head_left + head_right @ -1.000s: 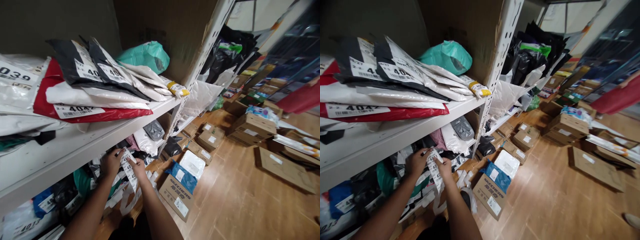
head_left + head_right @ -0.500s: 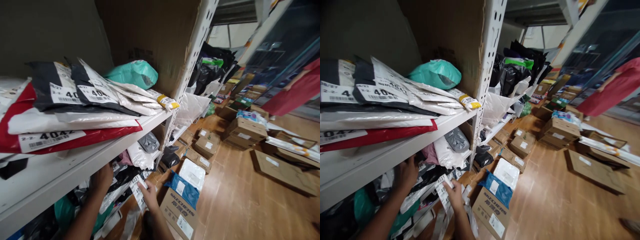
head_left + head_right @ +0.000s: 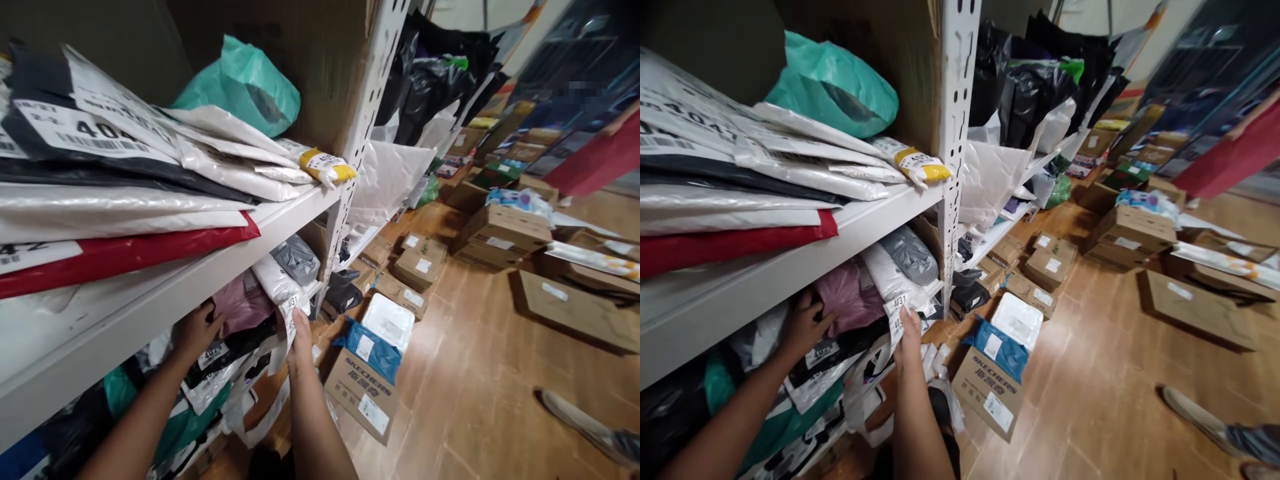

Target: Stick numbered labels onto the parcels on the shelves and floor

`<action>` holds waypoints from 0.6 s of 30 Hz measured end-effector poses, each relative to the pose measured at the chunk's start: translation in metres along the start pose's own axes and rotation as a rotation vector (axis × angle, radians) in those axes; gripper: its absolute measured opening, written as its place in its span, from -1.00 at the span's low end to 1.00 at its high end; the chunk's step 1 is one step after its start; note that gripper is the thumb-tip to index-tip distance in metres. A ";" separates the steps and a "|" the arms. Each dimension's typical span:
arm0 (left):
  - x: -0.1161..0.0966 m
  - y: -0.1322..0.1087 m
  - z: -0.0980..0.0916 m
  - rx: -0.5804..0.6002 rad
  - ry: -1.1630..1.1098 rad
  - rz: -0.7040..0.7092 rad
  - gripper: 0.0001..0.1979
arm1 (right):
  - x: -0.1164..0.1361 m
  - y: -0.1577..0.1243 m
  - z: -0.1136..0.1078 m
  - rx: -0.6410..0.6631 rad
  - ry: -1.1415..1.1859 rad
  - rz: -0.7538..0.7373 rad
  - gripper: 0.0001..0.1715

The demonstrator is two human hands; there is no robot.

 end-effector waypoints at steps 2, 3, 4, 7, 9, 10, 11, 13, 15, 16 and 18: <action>0.009 -0.005 0.002 0.025 -0.050 -0.005 -0.74 | 0.002 0.005 0.001 -0.017 0.053 0.002 -0.55; 0.013 -0.006 0.002 0.040 -0.088 -0.010 -0.71 | 0.002 0.007 0.002 -0.030 0.088 0.003 -0.53; 0.015 -0.006 0.002 0.058 -0.127 -0.019 -0.68 | 0.001 0.008 0.003 -0.049 0.130 0.007 -0.52; 0.020 -0.005 0.002 0.112 -0.222 -0.065 -0.61 | -0.007 0.010 0.001 -0.101 0.266 0.035 -0.53; 0.020 -0.005 0.002 0.117 -0.269 -0.094 -0.61 | -0.014 0.009 -0.003 -0.104 0.316 0.045 -0.56; 0.020 -0.005 0.001 0.116 -0.286 -0.105 -0.61 | -0.016 0.009 -0.006 -0.099 0.324 0.043 -0.58; 0.020 -0.005 0.002 0.118 -0.301 -0.117 -0.61 | -0.019 0.008 -0.009 -0.091 0.326 0.041 -0.59; 0.020 -0.006 0.003 0.137 -0.336 -0.157 -0.62 | -0.022 0.006 -0.015 -0.078 0.322 0.046 -0.62; 0.022 -0.008 0.005 0.175 -0.387 -0.205 -0.63 | -0.024 0.004 -0.017 -0.073 0.320 0.058 -0.60; 0.022 -0.008 0.006 0.192 -0.414 -0.224 -0.64 | -0.023 0.003 -0.016 -0.073 0.327 0.062 -0.58; 0.024 -0.009 0.008 0.225 -0.447 -0.238 -0.64 | -0.020 0.002 -0.013 -0.062 0.350 0.068 -0.54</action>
Point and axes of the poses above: each hand's wrist, its own y-axis towards the middle knuckle, its own z-axis out of the palm, x = y × z, the point moved 4 cm from there along y, towards the middle knuckle, and after that the axes turned 3 degrees about x, right-handed, at the moved point
